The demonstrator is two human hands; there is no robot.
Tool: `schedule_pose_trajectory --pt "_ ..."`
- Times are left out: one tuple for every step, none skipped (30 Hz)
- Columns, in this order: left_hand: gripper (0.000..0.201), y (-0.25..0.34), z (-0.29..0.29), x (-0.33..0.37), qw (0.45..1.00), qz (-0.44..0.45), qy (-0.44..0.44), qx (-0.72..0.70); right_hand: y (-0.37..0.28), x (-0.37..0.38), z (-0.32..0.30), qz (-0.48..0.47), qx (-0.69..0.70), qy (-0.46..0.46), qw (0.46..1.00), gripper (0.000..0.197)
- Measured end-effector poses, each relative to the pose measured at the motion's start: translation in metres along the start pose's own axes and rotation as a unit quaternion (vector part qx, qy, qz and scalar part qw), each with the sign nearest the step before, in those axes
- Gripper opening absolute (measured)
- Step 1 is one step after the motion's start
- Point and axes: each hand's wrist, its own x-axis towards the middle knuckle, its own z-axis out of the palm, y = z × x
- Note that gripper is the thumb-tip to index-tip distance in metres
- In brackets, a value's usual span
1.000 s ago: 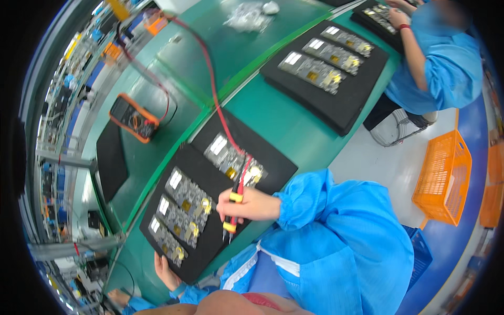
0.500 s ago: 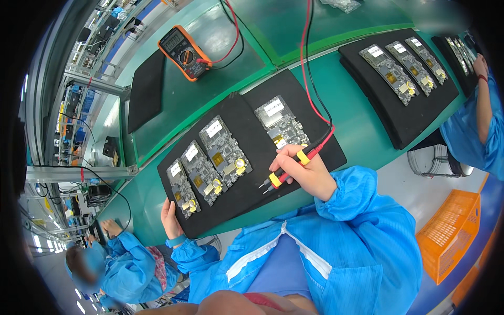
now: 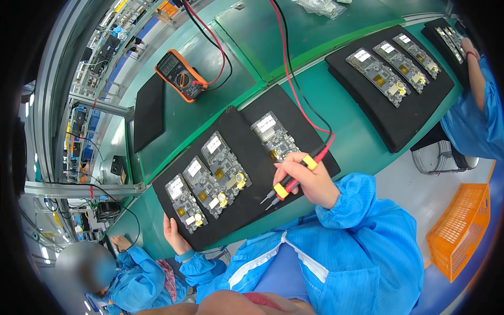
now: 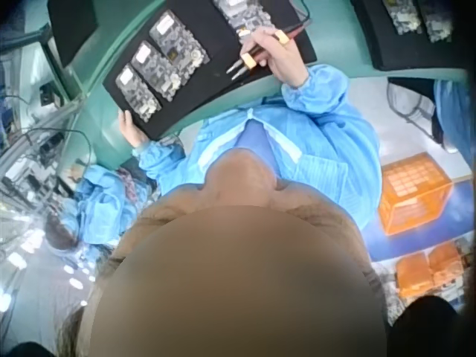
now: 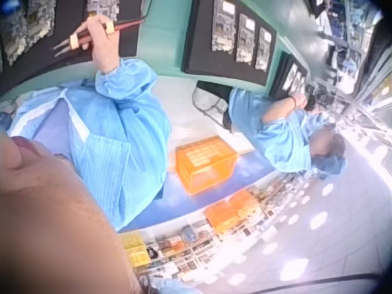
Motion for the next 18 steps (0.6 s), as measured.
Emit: schedule_pose_trajectory --pt "0.047 0.004 0.007 -0.003 1.0 0.003 0.003 -0.01 -0.004 -0.003 -0.002 -0.033 -0.013 0.002 0.999 0.023" --pt "0.047 0.006 0.015 -0.006 1.0 0.01 0.003 -0.027 -0.011 -0.005 -0.008 -0.074 0.01 -0.013 0.997 0.022" --pt "0.048 0.007 0.024 -0.009 0.998 0.009 -0.019 -0.061 -0.017 -0.006 -0.015 -0.084 0.009 0.003 0.996 0.023" --pt "0.049 0.006 0.033 -0.011 0.998 -0.001 -0.013 -0.055 -0.023 -0.008 -0.02 -0.122 0.018 0.02 0.992 0.025" --pt "0.049 0.005 0.043 -0.012 0.998 -0.006 -0.019 -0.06 -0.03 -0.012 -0.028 -0.138 0.013 0.037 0.99 0.026" --pt "0.049 0.002 0.053 -0.013 0.996 -0.009 -0.043 -0.072 -0.035 -0.014 -0.035 -0.16 -0.008 0.051 0.986 0.028" --pt "0.049 -0.001 0.062 -0.013 0.997 -0.013 -0.039 -0.061 -0.039 -0.017 -0.04 -0.168 -0.022 0.066 0.983 0.029" --pt "0.049 -0.004 0.07 -0.013 0.996 -0.013 -0.05 -0.069 -0.042 -0.019 -0.047 -0.185 -0.029 0.078 0.979 0.029" --pt "0.049 -0.008 0.078 -0.011 0.998 -0.026 -0.035 -0.053 -0.042 -0.018 -0.053 -0.187 -0.043 0.1 0.976 0.029" --pt "0.049 -0.012 0.085 -0.009 0.996 -0.018 -0.06 -0.057 -0.041 -0.018 -0.059 -0.171 -0.038 0.118 0.977 0.029" --pt "0.049 -0.016 0.09 -0.007 0.998 -0.012 -0.05 -0.03 -0.038 -0.015 -0.064 -0.151 -0.055 0.117 0.98 0.029" --pt "0.049 -0.018 0.095 -0.006 0.999 -0.011 -0.03 0.004 -0.035 -0.012 -0.069 -0.132 -0.053 0.145 0.979 0.03" --pt "0.048 -0.02 0.099 -0.005 1.0 -0.022 -0.005 0.01 -0.032 -0.01 -0.074 -0.122 -0.06 0.13 0.982 0.03" --pt "0.048 -0.019 0.102 -0.005 1.0 -0.008 -0.014 0.018 -0.03 -0.009 -0.077 -0.104 -0.057 0.148 0.982 0.03" --pt "0.048 -0.017 0.105 -0.006 0.998 -0.004 0.001 0.061 -0.028 -0.008 -0.08 -0.1 -0.058 0.145 0.983 0.03" --pt "0.048 -0.013 0.108 -0.009 0.989 -0.002 0.028 0.142 -0.027 -0.007 -0.08 -0.11 -0.092 0.135 0.98 0.03" --pt "0.048 -0.009 0.112 -0.011 0.966 0.064 0.051 0.245 -0.027 -0.006 -0.08 -0.119 -0.123 0.135 0.976 0.03" --pt "0.047 -0.003 0.115 -0.015 0.924 0.132 0.076 0.352 -0.028 -0.004 -0.078 -0.131 -0.16 0.136 0.969 0.03"
